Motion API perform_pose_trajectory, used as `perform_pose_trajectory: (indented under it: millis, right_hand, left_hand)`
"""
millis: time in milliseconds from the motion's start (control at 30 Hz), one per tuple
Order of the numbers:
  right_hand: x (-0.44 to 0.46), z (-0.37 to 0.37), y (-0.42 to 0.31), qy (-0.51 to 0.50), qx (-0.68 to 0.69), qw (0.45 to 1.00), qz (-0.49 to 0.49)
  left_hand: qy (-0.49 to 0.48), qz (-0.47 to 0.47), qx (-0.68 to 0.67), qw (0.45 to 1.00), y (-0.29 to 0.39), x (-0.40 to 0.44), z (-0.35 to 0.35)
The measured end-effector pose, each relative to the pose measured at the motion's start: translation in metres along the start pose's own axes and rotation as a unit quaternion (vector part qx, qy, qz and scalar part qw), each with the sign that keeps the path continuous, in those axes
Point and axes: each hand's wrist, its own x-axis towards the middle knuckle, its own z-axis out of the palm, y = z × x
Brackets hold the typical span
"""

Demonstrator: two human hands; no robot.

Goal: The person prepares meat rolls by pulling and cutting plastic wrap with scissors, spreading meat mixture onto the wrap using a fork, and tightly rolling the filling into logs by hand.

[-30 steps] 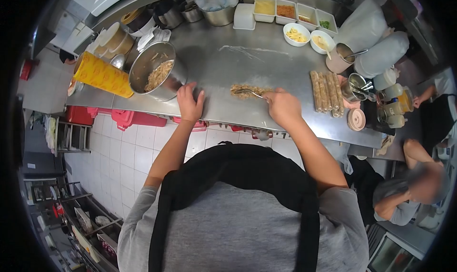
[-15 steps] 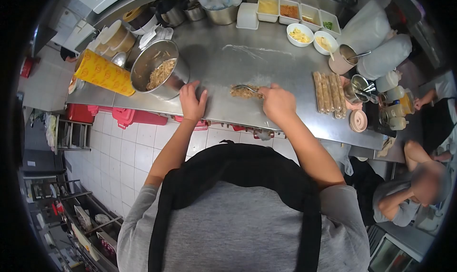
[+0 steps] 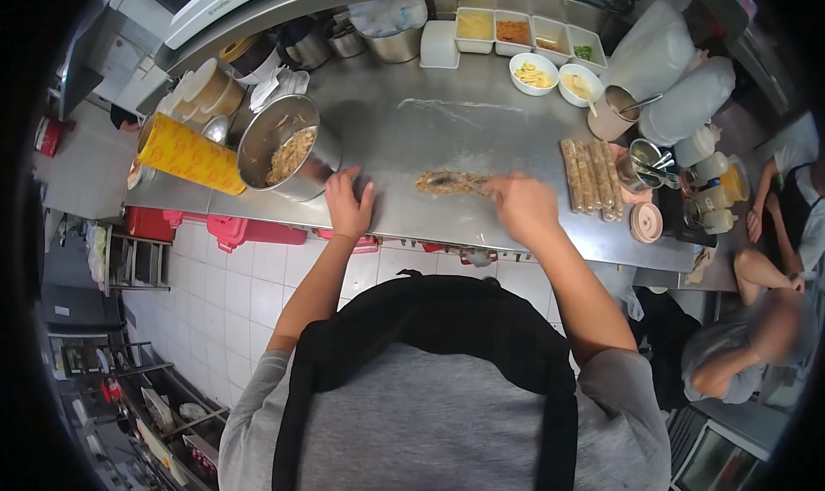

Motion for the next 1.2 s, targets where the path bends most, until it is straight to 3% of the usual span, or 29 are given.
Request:
perform_pose_trajectory:
  millis: [67, 167, 267, 467, 667, 767, 867, 967, 1200]
  right_hand:
    - [-0.010, 0.014, 0.007, -0.011, -0.001, 1.000, -0.012]
    - [-0.017, 0.010, -0.001, 0.005, 0.013, 0.998, 0.057]
    - [-0.018, 0.023, -0.007, 0.015, 0.058, 0.998, 0.013]
    - [0.000, 0.037, -0.011, 0.040, 0.080, 0.996, 0.026]
    - [0.007, 0.034, 0.021, 0.048, 0.026, 0.998, 0.039]
    - [0.007, 0.020, 0.020, 0.016, 0.023, 0.997, 0.068]
    - [0.015, 0.019, 0.000, 0.050, 0.033, 0.997, 0.053]
    - [0.020, 0.030, -0.010, 0.005, 0.018, 0.999, 0.037]
    - [-0.006, 0.008, 0.019, 0.044, 0.002, 0.998, 0.051]
  left_hand:
    - [0.002, 0.002, 0.001, 1.000, 0.000, 0.000, 0.000]
    - [0.006, 0.006, 0.006, 1.000, -0.003, 0.001, 0.003]
    - [-0.005, 0.004, 0.005, 1.000, -0.006, 0.000, 0.003]
    - [-0.001, 0.008, 0.003, 1.000, -0.005, 0.001, 0.003]
    - [0.005, 0.013, 0.005, 1.000, -0.007, 0.000, 0.003]
    - [0.013, 0.022, 0.008, 1.000, -0.002, 0.002, 0.002]
    - [0.000, 0.014, 0.004, 1.000, -0.002, 0.001, 0.001]
    - [-0.011, 0.004, 0.000, 1.000, -0.003, 0.000, 0.002]
    - [-0.014, -0.002, -0.002, 1.000, -0.006, -0.002, 0.004]
